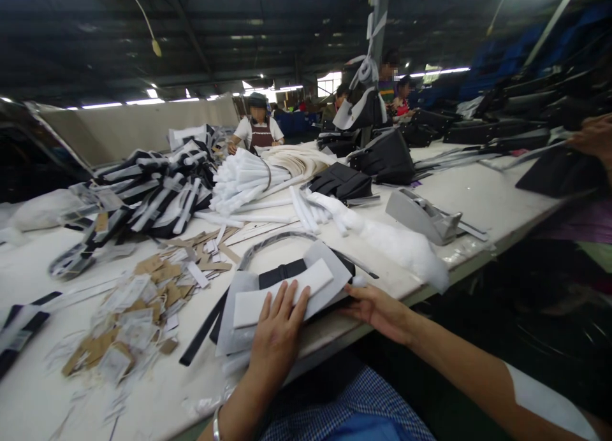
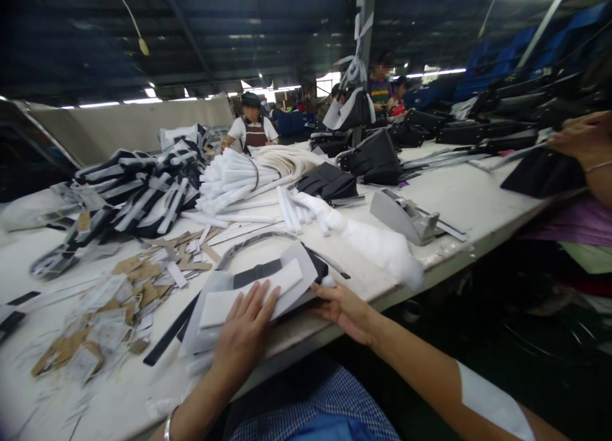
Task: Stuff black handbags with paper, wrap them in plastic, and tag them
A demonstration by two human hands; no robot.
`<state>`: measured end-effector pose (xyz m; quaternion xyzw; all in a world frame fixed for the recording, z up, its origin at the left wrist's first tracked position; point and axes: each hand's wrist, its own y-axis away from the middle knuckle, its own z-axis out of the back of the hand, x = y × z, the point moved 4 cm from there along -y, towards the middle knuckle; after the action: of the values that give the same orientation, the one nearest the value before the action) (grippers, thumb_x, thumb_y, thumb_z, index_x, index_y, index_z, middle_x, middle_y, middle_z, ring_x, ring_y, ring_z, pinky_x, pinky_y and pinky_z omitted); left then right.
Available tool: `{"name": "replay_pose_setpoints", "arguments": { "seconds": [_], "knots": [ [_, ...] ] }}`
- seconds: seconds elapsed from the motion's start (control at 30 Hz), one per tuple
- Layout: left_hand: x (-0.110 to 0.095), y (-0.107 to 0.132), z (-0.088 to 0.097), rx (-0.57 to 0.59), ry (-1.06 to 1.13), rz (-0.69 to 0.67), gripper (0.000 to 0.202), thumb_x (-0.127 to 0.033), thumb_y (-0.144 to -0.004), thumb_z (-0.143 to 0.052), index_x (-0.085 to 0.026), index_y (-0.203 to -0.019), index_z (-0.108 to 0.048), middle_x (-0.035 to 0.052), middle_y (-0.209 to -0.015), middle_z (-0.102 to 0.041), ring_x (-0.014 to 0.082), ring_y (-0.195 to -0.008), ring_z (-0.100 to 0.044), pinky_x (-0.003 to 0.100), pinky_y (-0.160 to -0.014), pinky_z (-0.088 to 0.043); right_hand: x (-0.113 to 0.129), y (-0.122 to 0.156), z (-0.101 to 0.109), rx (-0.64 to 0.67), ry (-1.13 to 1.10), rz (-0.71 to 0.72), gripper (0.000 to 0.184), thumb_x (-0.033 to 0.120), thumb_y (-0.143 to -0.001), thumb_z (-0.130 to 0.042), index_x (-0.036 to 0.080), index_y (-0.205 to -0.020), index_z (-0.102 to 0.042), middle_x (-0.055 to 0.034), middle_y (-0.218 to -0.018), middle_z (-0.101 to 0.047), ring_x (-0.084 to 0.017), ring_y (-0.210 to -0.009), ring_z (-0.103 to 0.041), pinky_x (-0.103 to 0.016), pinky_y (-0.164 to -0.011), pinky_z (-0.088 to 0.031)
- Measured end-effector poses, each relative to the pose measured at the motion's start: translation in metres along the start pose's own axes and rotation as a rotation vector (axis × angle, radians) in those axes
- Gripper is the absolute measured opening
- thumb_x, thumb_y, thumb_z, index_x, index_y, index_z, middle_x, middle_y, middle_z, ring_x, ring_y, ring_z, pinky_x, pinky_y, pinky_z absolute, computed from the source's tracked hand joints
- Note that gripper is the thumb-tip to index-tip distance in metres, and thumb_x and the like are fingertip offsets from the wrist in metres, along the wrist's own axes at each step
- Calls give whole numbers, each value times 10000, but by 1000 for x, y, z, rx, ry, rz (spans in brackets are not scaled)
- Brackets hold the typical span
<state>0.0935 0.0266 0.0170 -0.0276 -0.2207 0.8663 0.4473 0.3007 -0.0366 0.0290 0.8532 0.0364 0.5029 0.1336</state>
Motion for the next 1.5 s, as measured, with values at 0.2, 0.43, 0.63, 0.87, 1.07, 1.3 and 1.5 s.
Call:
{"name": "replay_pose_setpoints", "arguments": {
  "seconds": [0.2, 0.43, 0.63, 0.87, 1.07, 1.3, 1.5],
  "knots": [
    [3, 2, 1, -83, -73, 46, 700, -69, -903, -469, -227, -1548, -250, 129, -1601, -286, 322, -1464, -286, 521, -1125, -385, -3, -15, -19, -140, -75, 65, 300, 322, -784, -757, 198, -1044, -671, -64, -1089, -737, -241, -933, -715, -389, -838, -598],
    [1, -2, -2, -141, -71, 110, 782, -279, -889, -614, -204, -1558, -215, 184, -1587, -300, 365, -1438, -332, 543, -1097, -417, 4, -26, -23, -171, -78, 48, 299, 311, -788, -740, 202, -1053, -652, -57, -1060, -740, -226, -885, -720, -360, -779, -610],
    [11, -3, -5, -184, -116, 100, 752, -4, -901, -406, -215, -1572, -139, 169, -1574, -335, 340, -1441, -330, 497, -1087, -450, 4, -33, -25, -126, -41, 64, 385, 374, -780, -770, 199, -1080, -604, -59, -1076, -720, -202, -856, -717, -352, -790, -601],
    [20, -4, -8, -179, -105, 86, 687, -70, -933, -418, -228, -1563, -194, 126, -1595, -307, 325, -1439, -345, 486, -1092, -448, 44, -40, 56, -41, 852, 313, 386, 531, -911, -562, 168, -907, -693, -81, -877, -741, -238, -850, -716, -394, -825, -575],
    [22, -3, -11, -181, -98, 104, 678, -88, -933, -439, -240, -1557, -221, 102, -1604, -296, 315, -1442, -342, 473, -1108, -425, 91, -55, 157, -350, 1810, 753, 306, 237, -899, -584, 203, -1181, -697, -144, -1358, -602, -340, -1284, -533, -549, -1060, -436],
    [24, -9, -6, -175, -46, 143, 681, -147, -942, -462, -247, -1562, -198, 95, -1595, -319, 326, -1432, -358, 485, -1089, -441, 95, -81, 170, -254, 1850, 775, 178, 188, -889, -606, 240, -853, -772, -56, -1132, -738, -292, -1200, -608, -513, -1042, -444],
    [27, -10, -4, -188, -7, 165, 708, -157, -942, -472, -257, -1569, -159, 97, -1594, -322, 320, -1422, -375, 482, -1092, -433, 103, -82, 144, -324, 1775, 833, 229, 246, -964, -505, 223, -969, -733, -65, -1200, -707, -233, -1151, -634, -455, -1063, -432]
  ]
}}
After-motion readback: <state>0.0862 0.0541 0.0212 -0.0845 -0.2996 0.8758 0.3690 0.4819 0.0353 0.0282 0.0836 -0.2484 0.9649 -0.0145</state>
